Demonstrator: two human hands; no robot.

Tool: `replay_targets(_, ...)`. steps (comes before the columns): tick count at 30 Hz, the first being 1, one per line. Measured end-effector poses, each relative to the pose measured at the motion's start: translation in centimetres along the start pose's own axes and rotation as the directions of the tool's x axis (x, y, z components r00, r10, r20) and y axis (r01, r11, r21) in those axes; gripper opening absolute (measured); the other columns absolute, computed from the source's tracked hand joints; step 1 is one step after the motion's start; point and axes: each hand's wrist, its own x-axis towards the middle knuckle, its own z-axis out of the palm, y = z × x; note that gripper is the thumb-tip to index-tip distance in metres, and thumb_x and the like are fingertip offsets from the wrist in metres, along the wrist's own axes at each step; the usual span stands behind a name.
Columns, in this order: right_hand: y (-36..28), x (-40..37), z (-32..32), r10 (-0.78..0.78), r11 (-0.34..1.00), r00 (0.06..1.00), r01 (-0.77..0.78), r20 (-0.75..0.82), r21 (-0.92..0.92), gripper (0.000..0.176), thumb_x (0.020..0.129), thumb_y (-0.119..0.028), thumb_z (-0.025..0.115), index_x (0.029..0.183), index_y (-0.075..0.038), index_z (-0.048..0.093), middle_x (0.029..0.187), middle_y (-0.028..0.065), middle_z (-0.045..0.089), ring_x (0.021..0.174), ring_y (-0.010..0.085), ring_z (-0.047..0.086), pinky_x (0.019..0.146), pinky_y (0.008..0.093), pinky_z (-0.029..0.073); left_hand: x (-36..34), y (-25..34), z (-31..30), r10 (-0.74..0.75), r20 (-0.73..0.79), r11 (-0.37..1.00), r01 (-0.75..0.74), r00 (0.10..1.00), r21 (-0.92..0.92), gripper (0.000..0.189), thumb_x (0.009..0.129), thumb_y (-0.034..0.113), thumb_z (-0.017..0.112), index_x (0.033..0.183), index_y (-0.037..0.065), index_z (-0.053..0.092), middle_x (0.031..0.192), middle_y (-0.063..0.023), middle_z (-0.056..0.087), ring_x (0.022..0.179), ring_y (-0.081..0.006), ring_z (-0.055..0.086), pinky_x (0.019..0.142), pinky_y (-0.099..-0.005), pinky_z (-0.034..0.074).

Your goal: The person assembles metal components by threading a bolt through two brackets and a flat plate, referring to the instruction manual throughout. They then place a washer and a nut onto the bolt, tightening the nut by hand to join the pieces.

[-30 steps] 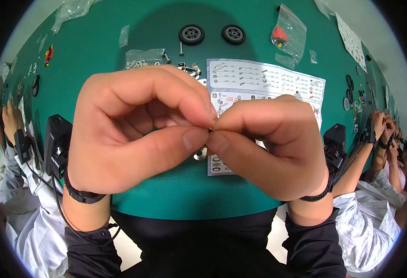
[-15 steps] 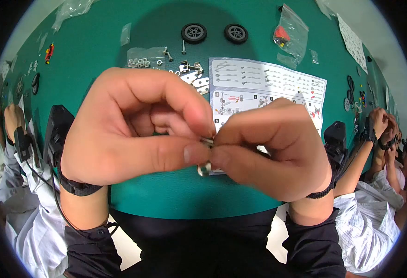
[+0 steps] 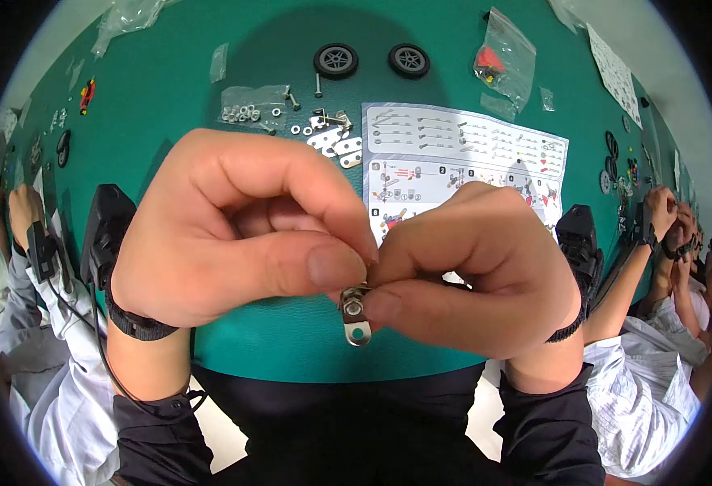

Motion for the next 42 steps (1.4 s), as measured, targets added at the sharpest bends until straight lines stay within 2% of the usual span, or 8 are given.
replay_targets(5, -0.2, -0.1, -0.2, 0.03, 0.999, 0.999, -0.029, -0.014, 0.013, 0.006, 0.076, -0.003, 0.069, 0.072, 0.002, 0.068, 0.056, 0.0056, 0.06, 0.045, 0.0102, 0.052, 0.043, 0.0255, 0.035, 0.3, -1.3, -0.6, 0.188, 0.117, 0.981, -0.192, 0.975, 0.019, 0.033, 0.064, 0.005, 0.088, 0.086, -0.002, 0.065, 0.082, -0.0135, 0.063, 0.067, -0.0186, 0.06, 0.061, -0.027, 0.048)
replay_targets(10, -0.3, -0.1, 0.0, 0.079, 0.994, 0.996, -0.076, -0.033, 0.079, 0.007, 0.077, -0.002, 0.069, 0.071, 0.002, 0.068, 0.054, 0.0035, 0.058, 0.045, 0.0079, 0.049, 0.043, 0.0249, 0.032, 0.0, -0.3, 0.5, 0.052, -0.018, 0.996, -0.053, 0.998, -0.078, 0.035, 0.063, 0.003, 0.087, 0.087, -0.001, 0.062, 0.085, -0.0147, 0.063, 0.071, -0.0196, 0.06, 0.063, -0.0278, 0.049)
replay_targets(17, -0.5, -0.1, -0.3, 0.142, 0.98, 0.99, -0.141, 0.006, 0.139, 0.007, 0.078, -0.001, 0.067, 0.072, 0.002, 0.068, 0.054, 0.0019, 0.057, 0.046, 0.0062, 0.047, 0.044, 0.0235, 0.032, 0.0, -0.6, 0.7, 0.086, -0.057, 0.996, -0.086, 0.995, -0.001, 0.029, 0.07, 0.008, 0.083, 0.089, -0.001, 0.063, 0.081, -0.0126, 0.063, 0.074, -0.0203, 0.061, 0.064, -0.0277, 0.049)
replay_targets(20, -0.6, -0.1, -0.1, 0.152, 0.98, 0.987, -0.143, -0.056, 0.141, 0.006, 0.079, -0.001, 0.067, 0.074, 0.003, 0.068, 0.056, 0.0025, 0.058, 0.049, 0.0062, 0.049, 0.046, 0.0228, 0.033, 0.1, -0.9, 0.3, 0.176, -0.015, 0.982, -0.174, 0.984, 0.078, 0.024, 0.069, 0.006, 0.082, 0.086, -0.001, 0.065, 0.082, -0.0125, 0.064, 0.074, -0.0205, 0.062, 0.065, -0.0278, 0.049)
replay_targets(25, -0.5, -0.2, 0.0, 0.15, 0.977, 0.979, -0.125, -0.138, 0.176, 0.005, 0.08, 0.001, 0.065, 0.076, 0.004, 0.068, 0.063, 0.0042, 0.062, 0.057, 0.007, 0.053, 0.051, 0.0219, 0.037, 0.9, -0.9, -0.5, 0.453, 0.149, 0.765, -0.469, 0.879, 0.442, 0.017, 0.069, 0.008, 0.079, 0.078, -0.001, 0.068, 0.082, -0.0149, 0.067, 0.072, -0.0227, 0.064, 0.064, -0.0291, 0.051)
replay_targets(31, -0.5, -0.4, -0.3, 0.168, 0.977, 0.978, -0.148, -0.121, 0.154, 0.005, 0.08, 0.001, 0.065, 0.079, 0.005, 0.068, 0.066, 0.0041, 0.063, 0.059, 0.0075, 0.054, 0.053, 0.0218, 0.039, 0.6, 0.1, -0.1, 0.523, 0.288, 0.475, -0.555, 0.802, 0.683, 0.017, 0.071, 0.01, 0.074, 0.082, -0.002, 0.071, 0.08, -0.0163, 0.069, 0.07, -0.026, 0.067, 0.062, -0.0313, 0.053)
replay_targets(38, -0.5, -0.4, -0.1, 0.13, 0.981, 0.978, -0.103, -0.163, 0.165, 0.006, 0.082, 0.001, 0.064, 0.08, 0.006, 0.068, 0.066, 0.004, 0.063, 0.058, 0.0068, 0.053, 0.052, 0.0218, 0.038, 0.2, -0.1, 0.6, 0.554, 0.185, 0.534, -0.516, 0.812, 0.669, 0.017, 0.068, 0.002, 0.07, 0.084, -0.005, 0.07, 0.08, -0.018, 0.07, 0.074, -0.0291, 0.07, 0.065, -0.0319, 0.055)
replay_targets(42, 0.0, -0.3, 0.1, 0.105, 0.992, 0.981, -0.092, -0.164, 0.084, 0.008, 0.084, 0.001, 0.062, 0.079, 0.005, 0.068, 0.066, 0.0033, 0.063, 0.057, 0.0058, 0.052, 0.051, 0.0212, 0.037, 0.3, -0.1, 0.1, 0.546, 0.266, 0.441, -0.542, 0.795, 0.715, 0.02, 0.064, -0.002, 0.07, 0.084, -0.005, 0.069, 0.082, -0.0195, 0.07, 0.073, -0.0307, 0.071, 0.068, -0.0341, 0.057)
